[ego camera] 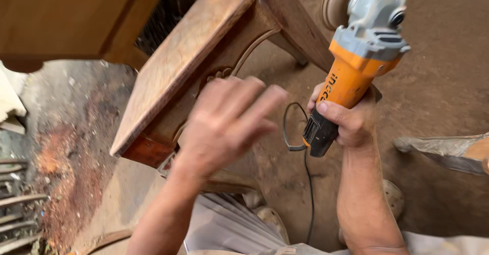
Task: The person sands the legs and wooden panels of various chairs and a small table using a power sander, turning the pieces over and wiping the surfaces by hand.
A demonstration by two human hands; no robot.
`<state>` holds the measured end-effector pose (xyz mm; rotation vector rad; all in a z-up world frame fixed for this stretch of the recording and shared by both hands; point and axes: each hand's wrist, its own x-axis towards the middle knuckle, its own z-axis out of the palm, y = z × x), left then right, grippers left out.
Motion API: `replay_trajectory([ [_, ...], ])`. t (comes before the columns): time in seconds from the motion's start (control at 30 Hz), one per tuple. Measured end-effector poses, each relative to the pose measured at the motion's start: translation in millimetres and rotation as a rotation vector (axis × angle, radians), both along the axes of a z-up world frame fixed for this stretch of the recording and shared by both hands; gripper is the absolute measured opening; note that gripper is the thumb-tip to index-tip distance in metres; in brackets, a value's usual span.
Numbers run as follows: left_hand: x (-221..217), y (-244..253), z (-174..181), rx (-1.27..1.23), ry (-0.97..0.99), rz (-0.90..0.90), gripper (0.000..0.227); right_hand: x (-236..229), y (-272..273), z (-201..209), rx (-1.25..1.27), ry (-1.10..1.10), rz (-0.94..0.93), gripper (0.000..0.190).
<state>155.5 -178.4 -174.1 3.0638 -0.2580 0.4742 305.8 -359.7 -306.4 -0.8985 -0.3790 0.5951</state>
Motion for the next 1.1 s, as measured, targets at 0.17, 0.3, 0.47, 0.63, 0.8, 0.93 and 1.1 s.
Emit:
replay_trajectory([
  [0.17,0,72,35,0.286,-0.02,0.35,0.072,-5,0,-2,-0.049,-0.004,0.032,0.04],
  [0.3,18,102,34,-0.19,0.337,0.578,0.078,1,2,10,-0.133,-0.134,0.073,0.036],
  [0.47,30,128,29,-0.382,0.504,0.6,0.086,6,10,10,-0.212,-0.061,0.1,0.037],
  [0.63,44,146,19,-0.489,0.41,0.47,0.067,6,26,17,-0.098,-0.105,0.097,0.049],
  [0.8,37,151,11,-0.51,0.372,0.53,0.055,-1,30,7,-0.133,0.004,0.17,0.044],
  [0.93,43,149,13,-0.468,0.381,0.61,0.057,-5,33,12,-0.156,-0.08,0.146,0.045],
  [1.1,43,151,13,-0.437,0.388,0.597,0.059,-8,31,6,-0.224,-0.062,0.086,0.038],
])
